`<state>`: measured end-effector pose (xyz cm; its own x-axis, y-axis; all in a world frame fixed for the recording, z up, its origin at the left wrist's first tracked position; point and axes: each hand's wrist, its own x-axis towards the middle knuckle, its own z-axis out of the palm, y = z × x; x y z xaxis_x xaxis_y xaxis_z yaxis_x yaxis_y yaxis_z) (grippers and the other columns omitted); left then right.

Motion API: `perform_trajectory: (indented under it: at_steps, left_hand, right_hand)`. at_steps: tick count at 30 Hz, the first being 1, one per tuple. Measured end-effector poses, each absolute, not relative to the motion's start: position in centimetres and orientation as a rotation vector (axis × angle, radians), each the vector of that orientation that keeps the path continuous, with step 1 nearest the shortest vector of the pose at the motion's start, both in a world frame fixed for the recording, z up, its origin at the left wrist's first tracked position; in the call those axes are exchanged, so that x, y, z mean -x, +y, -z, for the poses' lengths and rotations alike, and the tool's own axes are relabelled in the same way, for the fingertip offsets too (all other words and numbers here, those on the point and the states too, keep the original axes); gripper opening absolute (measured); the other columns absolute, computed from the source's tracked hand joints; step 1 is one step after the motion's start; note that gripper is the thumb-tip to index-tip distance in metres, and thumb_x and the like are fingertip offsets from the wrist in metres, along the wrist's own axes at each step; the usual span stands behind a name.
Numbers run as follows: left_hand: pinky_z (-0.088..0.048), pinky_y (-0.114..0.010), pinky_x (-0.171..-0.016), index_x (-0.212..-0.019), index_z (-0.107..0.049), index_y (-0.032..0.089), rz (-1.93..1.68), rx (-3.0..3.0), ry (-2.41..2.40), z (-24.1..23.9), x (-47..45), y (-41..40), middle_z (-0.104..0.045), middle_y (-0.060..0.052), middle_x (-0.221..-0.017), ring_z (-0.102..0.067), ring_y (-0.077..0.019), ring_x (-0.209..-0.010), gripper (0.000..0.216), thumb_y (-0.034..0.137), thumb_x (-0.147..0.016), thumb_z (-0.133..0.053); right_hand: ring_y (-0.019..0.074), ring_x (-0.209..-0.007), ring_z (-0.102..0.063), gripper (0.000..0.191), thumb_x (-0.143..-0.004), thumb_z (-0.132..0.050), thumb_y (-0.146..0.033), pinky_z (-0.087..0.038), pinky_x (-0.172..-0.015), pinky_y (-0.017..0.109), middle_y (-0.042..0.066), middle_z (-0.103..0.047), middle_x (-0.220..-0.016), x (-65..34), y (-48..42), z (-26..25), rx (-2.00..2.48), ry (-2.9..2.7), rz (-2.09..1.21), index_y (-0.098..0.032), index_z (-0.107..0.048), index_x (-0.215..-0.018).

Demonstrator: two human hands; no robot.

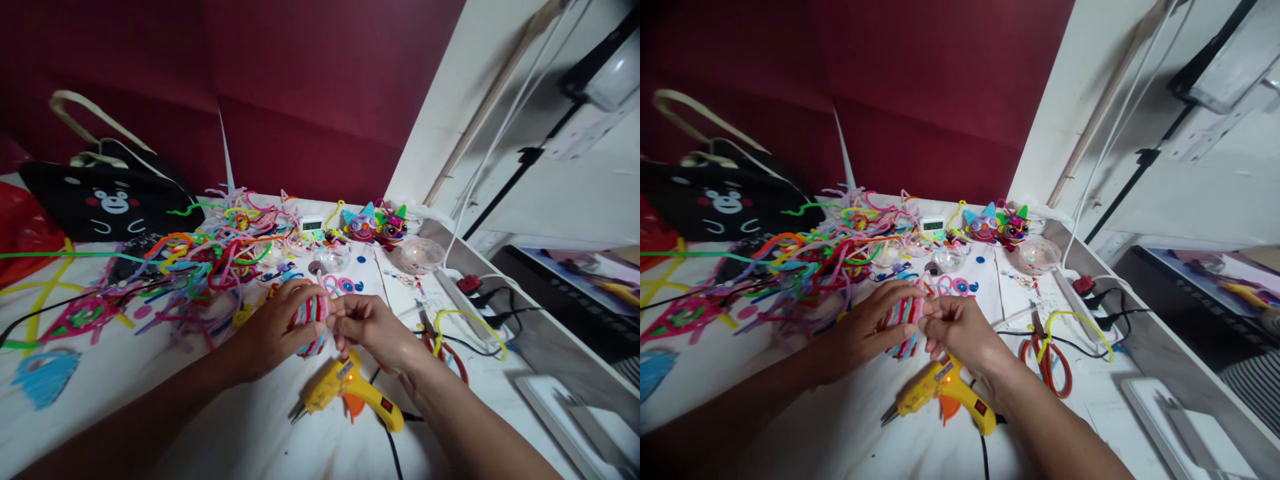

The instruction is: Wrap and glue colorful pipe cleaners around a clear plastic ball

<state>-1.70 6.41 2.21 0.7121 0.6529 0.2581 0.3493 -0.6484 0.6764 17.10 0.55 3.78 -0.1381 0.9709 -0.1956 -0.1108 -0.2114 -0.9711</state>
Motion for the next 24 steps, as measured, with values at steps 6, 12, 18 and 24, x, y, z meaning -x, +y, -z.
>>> perform_trajectory:
  at_steps: [6, 12, 18, 24]
  left_hand:
    - [-0.037, -0.041, -0.111, -0.127, -0.052, 0.023, -0.653, -2.31, 0.779, -2.1, 1.6, 6.5, -0.048, -0.009, -0.136, -0.047, -0.025, -0.129, 0.037, 0.028, -0.09, -0.053]
    - [-0.038, -0.043, -0.109, -0.127, -0.055, 0.021, -0.703, -2.305, 0.829, -2.0, 1.6, 6.4, -0.048, -0.011, -0.135, -0.048, -0.0273, -0.128, 0.045, 0.024, -0.082, -0.055]
    - [-0.041, -0.042, -0.107, -0.124, -0.056, 0.023, -0.824, -2.366, 0.857, -1.1, 1.4, 6.6, -0.05, -0.01, -0.132, -0.051, -0.0282, -0.127, 0.045, 0.021, -0.079, -0.055]
    - [-0.042, -0.044, -0.106, -0.123, -0.056, 0.022, -0.833, -2.353, 0.865, -1.2, 1.4, 6.6, -0.05, -0.011, -0.132, -0.051, -0.0291, -0.127, 0.044, 0.021, -0.079, -0.055]
  right_hand:
    - [0.0069, -0.042, -0.053, 0.033, -0.059, -0.084, -0.037, -0.048, -0.045, 0.019, -0.006, -0.059, -0.051, -17.1, 0.6, -3.6, 1.241, -1.125, -1.5, -0.015, -0.066, -0.074]
    - [0.0072, -0.039, -0.05, 0.024, -0.064, -0.075, -0.033, -0.045, -0.042, 0.02, -0.008, -0.056, -0.05, -16.7, 0.6, -3.6, 1.321, -1.153, -1.428, -0.017, -0.06, -0.073]
    - [0.0044, -0.036, -0.041, 0.018, -0.068, -0.064, -0.031, -0.035, -0.039, 0.018, -0.01, -0.049, -0.043, -15.9, 0.2, -3.4, 1.336, -1.197, -1.365, -0.02, -0.051, -0.064]
    - [0.0041, -0.033, -0.039, 0.018, -0.068, -0.062, -0.034, -0.031, -0.038, 0.018, -0.011, -0.048, -0.04, -15.8, 0.4, -3.1, 1.318, -1.187, -1.356, -0.021, -0.049, -0.066]
